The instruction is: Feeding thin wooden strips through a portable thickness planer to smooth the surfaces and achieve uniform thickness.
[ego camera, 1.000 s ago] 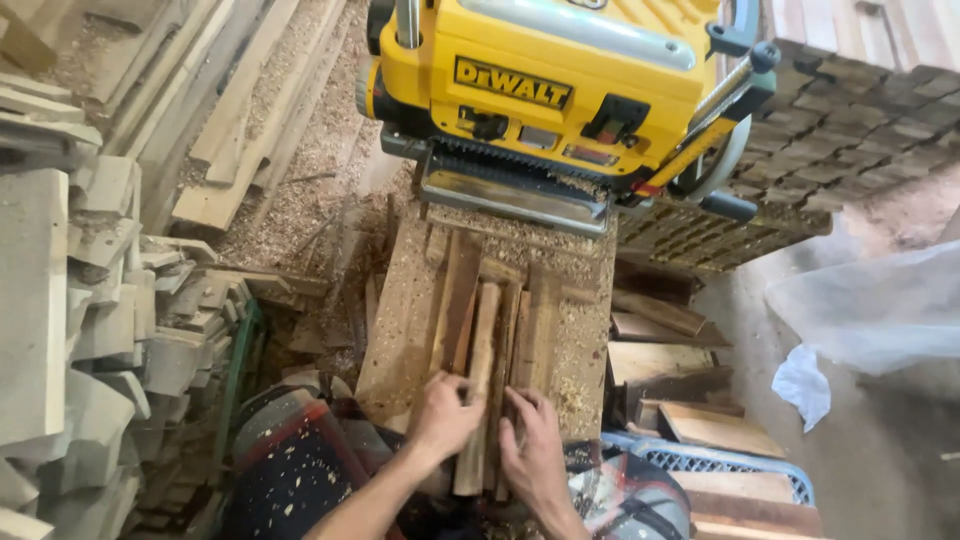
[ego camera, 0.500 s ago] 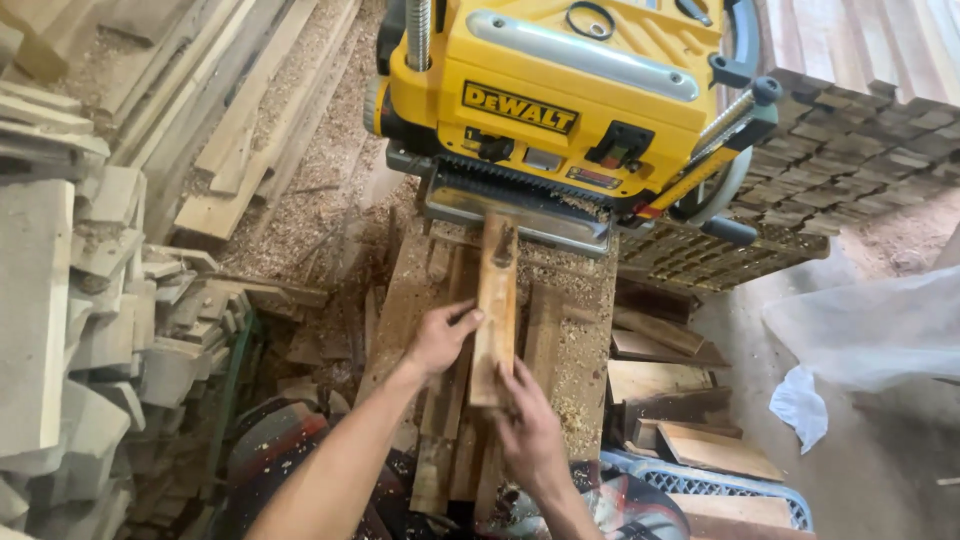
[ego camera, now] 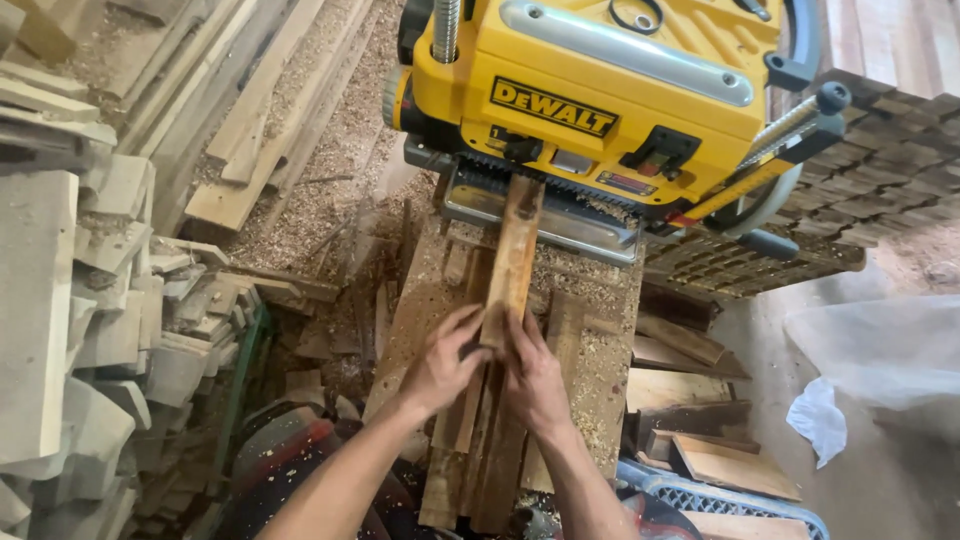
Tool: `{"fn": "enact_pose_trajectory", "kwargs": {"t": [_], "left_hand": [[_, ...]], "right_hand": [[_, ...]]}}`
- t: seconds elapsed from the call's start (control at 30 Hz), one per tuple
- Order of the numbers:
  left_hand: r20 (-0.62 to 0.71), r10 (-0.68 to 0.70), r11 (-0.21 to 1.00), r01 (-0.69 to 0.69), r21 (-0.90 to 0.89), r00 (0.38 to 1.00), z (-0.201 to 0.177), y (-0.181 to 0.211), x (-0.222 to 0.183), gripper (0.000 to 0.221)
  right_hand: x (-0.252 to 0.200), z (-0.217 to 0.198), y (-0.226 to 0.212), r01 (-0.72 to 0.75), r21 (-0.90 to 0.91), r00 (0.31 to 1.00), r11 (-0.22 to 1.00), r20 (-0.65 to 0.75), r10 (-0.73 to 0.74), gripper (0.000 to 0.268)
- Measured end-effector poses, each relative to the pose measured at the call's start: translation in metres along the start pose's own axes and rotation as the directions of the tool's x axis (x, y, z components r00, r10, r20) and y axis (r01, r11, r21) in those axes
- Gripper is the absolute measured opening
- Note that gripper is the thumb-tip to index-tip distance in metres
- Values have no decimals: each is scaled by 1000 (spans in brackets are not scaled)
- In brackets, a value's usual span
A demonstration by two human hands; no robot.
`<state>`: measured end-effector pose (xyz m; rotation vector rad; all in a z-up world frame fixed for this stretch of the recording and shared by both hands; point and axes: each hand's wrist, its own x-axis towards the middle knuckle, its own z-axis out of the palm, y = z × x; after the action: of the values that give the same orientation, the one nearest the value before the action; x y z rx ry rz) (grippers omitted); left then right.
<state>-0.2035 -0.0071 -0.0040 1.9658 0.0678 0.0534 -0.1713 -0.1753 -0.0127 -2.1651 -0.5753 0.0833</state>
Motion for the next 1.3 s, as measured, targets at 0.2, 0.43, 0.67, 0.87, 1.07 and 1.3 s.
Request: {"fn": "enact_pose_trajectory", "kwargs": {"t": [0.2,0.43,0.67,0.87,1.07,1.3], "left_hand": [[-55,99,993,-94,72,994,-5,-5,28,49],[-106,154,955,-121,269,982,6,-40,78,43],[-232,332,907,-243,343,914,3,-21,99,38],[-230,284,882,-159,445,931,12,-31,125,37],[-125,176,817,-74,572,976,6,-20,134,56],[-77,112,770,-38,637,991,-2,-4,133,66]], "right_hand": [[33,7,13,2,-113,999,994,-37,-6,55],[86,-3,48,40,-378,986,925,-137,-99,58],[106,-17,50,19,-448,986,894,-142,-92,60],[139,-14,70,-4,-474,989,880,-131,-65,62],[142,-36,49,-74,-460,994,885,-102,31,72],[139,-47,45,-153,-503,979,851,44,201,84]]}}
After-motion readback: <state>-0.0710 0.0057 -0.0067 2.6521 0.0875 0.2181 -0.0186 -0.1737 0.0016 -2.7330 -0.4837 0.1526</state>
